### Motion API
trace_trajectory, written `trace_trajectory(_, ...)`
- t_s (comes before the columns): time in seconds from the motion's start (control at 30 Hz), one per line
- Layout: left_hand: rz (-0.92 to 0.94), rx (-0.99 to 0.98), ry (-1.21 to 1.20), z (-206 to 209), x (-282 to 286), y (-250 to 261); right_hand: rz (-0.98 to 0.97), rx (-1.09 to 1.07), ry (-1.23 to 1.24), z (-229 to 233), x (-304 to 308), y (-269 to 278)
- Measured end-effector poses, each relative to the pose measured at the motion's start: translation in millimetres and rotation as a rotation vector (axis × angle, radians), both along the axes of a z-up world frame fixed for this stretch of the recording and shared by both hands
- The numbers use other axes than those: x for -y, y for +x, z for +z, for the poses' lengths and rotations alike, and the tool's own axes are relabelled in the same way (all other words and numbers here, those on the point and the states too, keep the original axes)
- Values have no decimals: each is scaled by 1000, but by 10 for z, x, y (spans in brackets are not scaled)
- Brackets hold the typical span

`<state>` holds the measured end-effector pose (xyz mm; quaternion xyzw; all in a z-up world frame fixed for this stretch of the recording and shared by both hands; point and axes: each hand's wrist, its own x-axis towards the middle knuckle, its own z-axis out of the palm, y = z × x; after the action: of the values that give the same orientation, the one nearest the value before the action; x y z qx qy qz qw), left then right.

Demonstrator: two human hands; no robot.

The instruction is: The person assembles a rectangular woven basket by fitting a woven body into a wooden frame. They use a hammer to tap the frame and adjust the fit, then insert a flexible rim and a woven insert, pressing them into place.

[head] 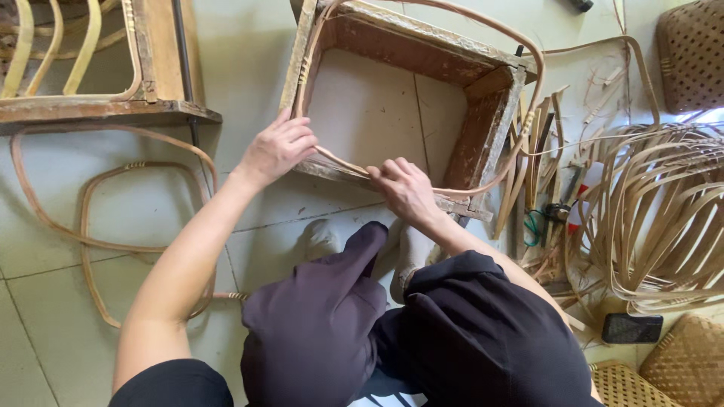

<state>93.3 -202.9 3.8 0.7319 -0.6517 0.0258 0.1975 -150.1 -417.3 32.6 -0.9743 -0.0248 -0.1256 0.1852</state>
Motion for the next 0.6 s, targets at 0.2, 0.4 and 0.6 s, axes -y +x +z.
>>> trace_trajectory(0.2,-86,126,44,66,-98,44,95,-59,137,-105,50,81)
trace_trajectory(0.4,-93,233,117,-74,-138,-29,122,-133,292,-113,164,137)
trace_trajectory(0.6,1,200,71,-22,-312,-558,134,-58,236,-120,335,-77)
